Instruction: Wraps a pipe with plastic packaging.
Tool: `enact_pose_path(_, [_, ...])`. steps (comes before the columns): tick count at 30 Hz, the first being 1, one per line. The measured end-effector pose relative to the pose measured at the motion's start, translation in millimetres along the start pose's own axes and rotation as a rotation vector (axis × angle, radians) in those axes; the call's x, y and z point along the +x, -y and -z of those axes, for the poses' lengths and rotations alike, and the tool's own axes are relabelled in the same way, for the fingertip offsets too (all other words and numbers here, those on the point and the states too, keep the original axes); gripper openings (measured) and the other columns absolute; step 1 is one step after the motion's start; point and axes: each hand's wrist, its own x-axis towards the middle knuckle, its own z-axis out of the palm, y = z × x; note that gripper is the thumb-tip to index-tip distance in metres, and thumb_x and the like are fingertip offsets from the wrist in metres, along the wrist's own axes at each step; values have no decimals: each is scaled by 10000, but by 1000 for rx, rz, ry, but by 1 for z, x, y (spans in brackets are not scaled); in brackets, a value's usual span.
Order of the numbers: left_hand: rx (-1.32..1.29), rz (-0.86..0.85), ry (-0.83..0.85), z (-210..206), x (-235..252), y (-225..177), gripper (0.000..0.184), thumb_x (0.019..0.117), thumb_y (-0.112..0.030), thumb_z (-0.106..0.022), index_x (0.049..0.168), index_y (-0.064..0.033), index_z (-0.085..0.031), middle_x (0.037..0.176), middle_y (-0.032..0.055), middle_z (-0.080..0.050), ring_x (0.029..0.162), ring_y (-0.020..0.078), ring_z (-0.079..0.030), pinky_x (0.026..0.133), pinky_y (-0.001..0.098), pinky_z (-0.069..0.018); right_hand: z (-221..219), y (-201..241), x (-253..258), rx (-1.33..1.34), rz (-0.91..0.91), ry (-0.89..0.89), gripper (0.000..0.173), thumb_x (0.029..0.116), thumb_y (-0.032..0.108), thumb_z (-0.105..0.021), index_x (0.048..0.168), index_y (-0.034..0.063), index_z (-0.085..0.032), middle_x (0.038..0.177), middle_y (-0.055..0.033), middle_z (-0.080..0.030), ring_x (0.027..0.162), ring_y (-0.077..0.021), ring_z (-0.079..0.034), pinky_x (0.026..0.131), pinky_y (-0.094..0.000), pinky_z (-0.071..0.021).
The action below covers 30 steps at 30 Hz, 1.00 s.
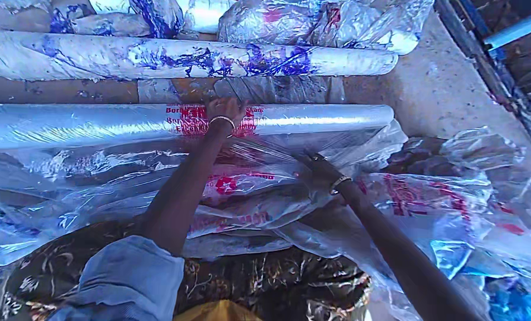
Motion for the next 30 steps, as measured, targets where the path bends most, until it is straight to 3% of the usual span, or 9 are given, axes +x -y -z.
enact_pose_path(5, [-21, 29, 46, 19, 32, -2, 664, 1094, -492, -391, 1192, 121, -628, 1309, 345, -602, 1320, 489, -531, 1067, 688, -360, -20, 5, -36, 152, 78, 42, 823, 939, 589, -638, 1623, 247, -332, 1696, -263, -100, 1559, -489, -93, 1212, -650, -191])
enact_pose_path(9, [-16, -410, -58, 8, 22, 17, 562, 1056, -457, -531, 1106, 85, -668, 1123, 325, -678, 1153, 508, -629, 990, 679, -425, -29, 8, -15, 63, 31, 91, 788, 934, 469, -704, 1615, 321, -336, 1706, -240, -87, 1549, -494, -134, 1139, -741, -218])
enact_pose_path(11, [11, -620, -63, -2, 7, 31, 581, 984, -436, -664, 1261, 75, -643, 1229, 308, -659, 1202, 491, -613, 1035, 647, -427, -30, 14, -3, 42, 13, 119, 755, 953, 434, -698, 1610, 323, -344, 1701, -236, -129, 1542, -507, -154, 1118, -776, -219])
enact_pose_path(13, [155, -690, -37, -16, -9, 31, 769, 911, -545, -714, 1437, -7, -554, 1373, 300, -580, 1311, 473, -540, 1133, 623, -353, -27, 15, 0, 12, 8, 145, 762, 954, 467, -687, 1613, 319, -335, 1696, -229, -162, 1535, -502, -183, 1100, -771, -257])
enact_pose_path(16, [230, -545, -79, -42, -39, 20, 903, 919, -608, -666, 1589, -78, -374, 1541, 362, -393, 1461, 531, -349, 1184, 743, -71, -23, 13, -8, 13, 10, 144, 777, 925, 498, -720, 1596, 313, -375, 1665, -232, -259, 1525, -484, -230, 1078, -778, -276])
enact_pose_path(21, [227, -473, -51, -62, -54, 3, 834, 971, -508, -639, 1656, -274, -226, 1655, 309, -220, 1547, 528, -121, 1138, 802, -5, -25, 19, -24, 14, -21, 114, 666, 947, 475, -698, 1552, 357, -446, 1578, -237, -414, 1471, -474, -343, 1086, -739, -302])
enact_pose_path(23, [240, -437, -22, -54, -39, -5, 959, 884, -641, -689, 1650, -275, -242, 1601, 317, -329, 1504, 540, -247, 1135, 806, -62, -24, 21, -29, -6, -31, 70, 629, 940, 442, -711, 1523, 354, -491, 1589, -252, -387, 1456, -483, -358, 1085, -713, -318])
enact_pose_path(27, [237, -342, 4, -23, -1, -18, 1027, 788, -801, -659, 1530, -116, -472, 1416, 284, -557, 1276, 481, -558, 1031, 687, -394, -14, 24, -39, -63, -16, -59, 707, 864, 569, -749, 1501, 367, -518, 1618, -274, -314, 1441, -524, -343, 1025, -715, -362])
enact_pose_path(30, [225, -303, 104, -9, 18, -25, 1002, 805, -817, -621, 1412, -21, -569, 1324, 280, -623, 1260, 454, -578, 1043, 647, -393, -16, 29, -56, -36, -9, -28, 779, 836, 579, -776, 1528, 376, -480, 1637, -281, -274, 1480, -539, -261, 1021, -716, -351])
